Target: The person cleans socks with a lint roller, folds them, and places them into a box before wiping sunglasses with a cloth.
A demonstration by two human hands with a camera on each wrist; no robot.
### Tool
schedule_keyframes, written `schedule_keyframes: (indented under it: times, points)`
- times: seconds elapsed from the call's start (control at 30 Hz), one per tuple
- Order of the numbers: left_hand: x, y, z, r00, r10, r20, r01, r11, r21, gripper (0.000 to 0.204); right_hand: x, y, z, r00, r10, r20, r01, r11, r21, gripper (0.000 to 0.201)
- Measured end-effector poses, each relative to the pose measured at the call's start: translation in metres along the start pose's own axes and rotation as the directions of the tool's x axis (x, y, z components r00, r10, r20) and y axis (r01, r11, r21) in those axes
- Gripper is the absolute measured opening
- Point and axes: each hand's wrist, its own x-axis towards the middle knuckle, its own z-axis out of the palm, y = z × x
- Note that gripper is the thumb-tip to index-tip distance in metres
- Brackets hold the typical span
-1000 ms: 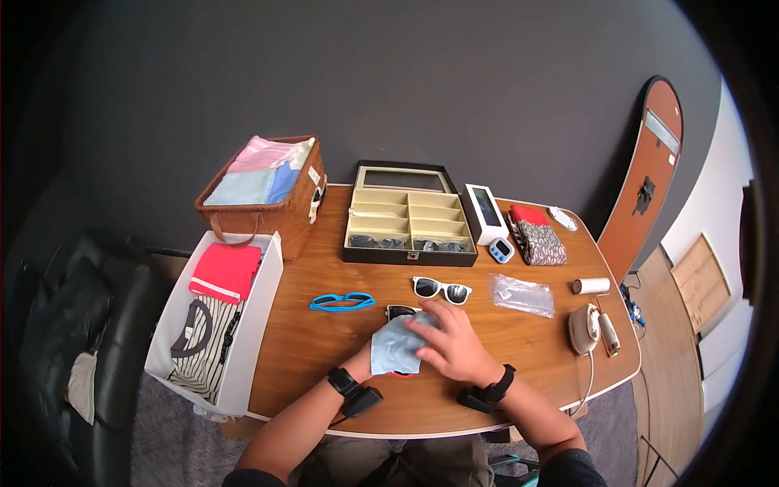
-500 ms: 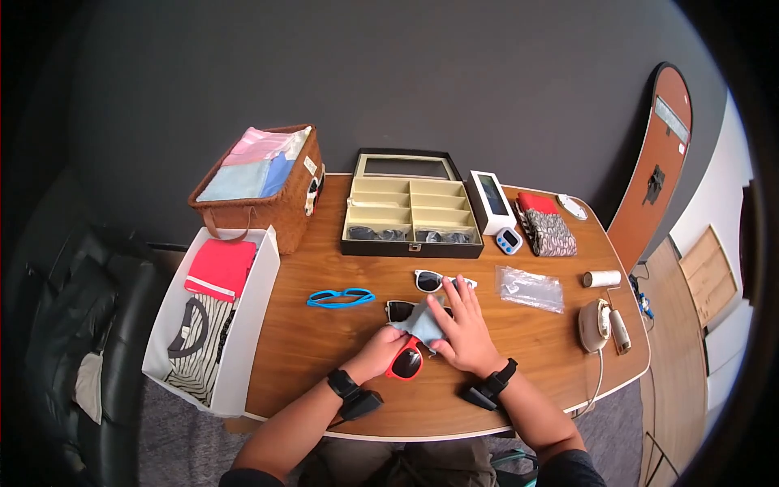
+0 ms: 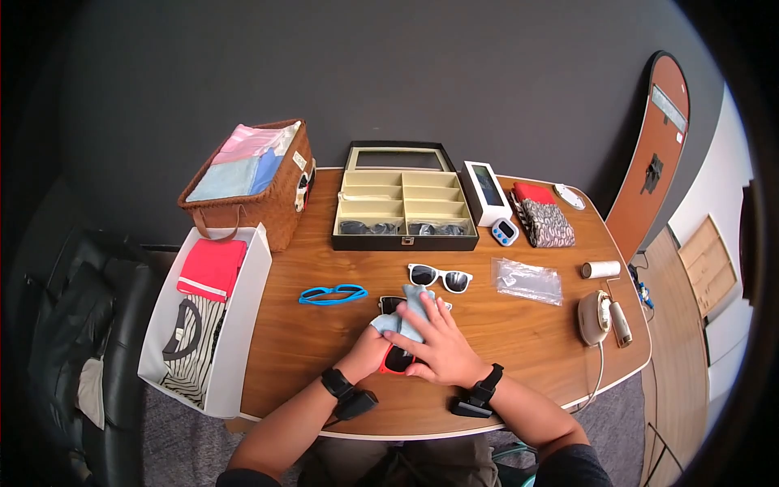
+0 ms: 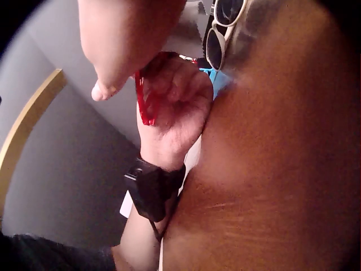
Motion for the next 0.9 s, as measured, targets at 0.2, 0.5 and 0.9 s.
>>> schedule_keyframes:
  times: [0.2, 0.5, 0.9]
  points:
    - [0.003, -0.005, 0.001, 0.996, 0.086, -0.010, -0.084, 0.992, 0.090, 0.028, -0.002, 0.005, 0.000, 0.995, 0.087, -0.054, -0.084, 0.995, 0.053, 0.066]
    - [0.003, -0.005, 0.000, 0.999, -0.008, 0.033, 0.005, 0.996, 0.090, 0.024, -0.001, 0.017, -0.007, 0.984, 0.149, -0.095, -0.154, 0.987, -0.050, 0.073]
    - [0.001, 0.003, 0.003, 0.997, 0.003, 0.081, -0.011, 0.996, 0.094, 0.024, 0.001, 0.020, -0.011, 0.979, 0.165, -0.119, -0.174, 0.983, -0.066, 0.071]
